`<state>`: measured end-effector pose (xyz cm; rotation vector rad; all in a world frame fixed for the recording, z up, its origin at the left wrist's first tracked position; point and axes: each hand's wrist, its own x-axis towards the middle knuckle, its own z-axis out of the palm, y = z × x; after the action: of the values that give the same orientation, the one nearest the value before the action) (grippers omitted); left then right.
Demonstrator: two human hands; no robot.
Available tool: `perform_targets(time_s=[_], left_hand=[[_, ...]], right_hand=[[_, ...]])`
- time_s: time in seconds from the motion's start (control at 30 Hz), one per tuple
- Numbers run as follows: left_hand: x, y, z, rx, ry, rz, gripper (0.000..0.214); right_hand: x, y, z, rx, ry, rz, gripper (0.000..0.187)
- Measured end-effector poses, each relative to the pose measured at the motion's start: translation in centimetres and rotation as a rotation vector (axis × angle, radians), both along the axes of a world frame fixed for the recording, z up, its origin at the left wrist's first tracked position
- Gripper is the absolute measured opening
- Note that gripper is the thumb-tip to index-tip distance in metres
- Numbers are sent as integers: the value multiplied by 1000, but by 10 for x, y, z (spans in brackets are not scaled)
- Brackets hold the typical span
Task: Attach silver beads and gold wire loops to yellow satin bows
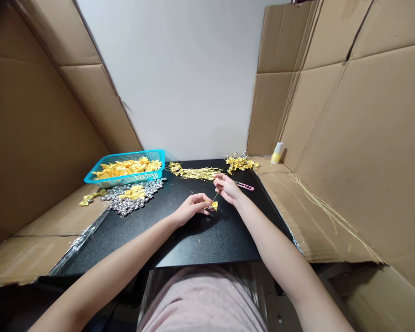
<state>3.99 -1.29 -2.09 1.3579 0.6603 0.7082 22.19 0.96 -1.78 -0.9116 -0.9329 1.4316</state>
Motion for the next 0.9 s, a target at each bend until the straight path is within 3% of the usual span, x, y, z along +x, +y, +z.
perform_targets(time_s=[0.57, 0.9], left_hand=[[0, 1, -6, -17, -21, 32, 40], [-2, 3, -4, -37, -27, 70, 52]], right_hand=[[1, -3, 2, -16, 18, -29, 30], [-8, -9, 2, -44, -29, 47, 31]])
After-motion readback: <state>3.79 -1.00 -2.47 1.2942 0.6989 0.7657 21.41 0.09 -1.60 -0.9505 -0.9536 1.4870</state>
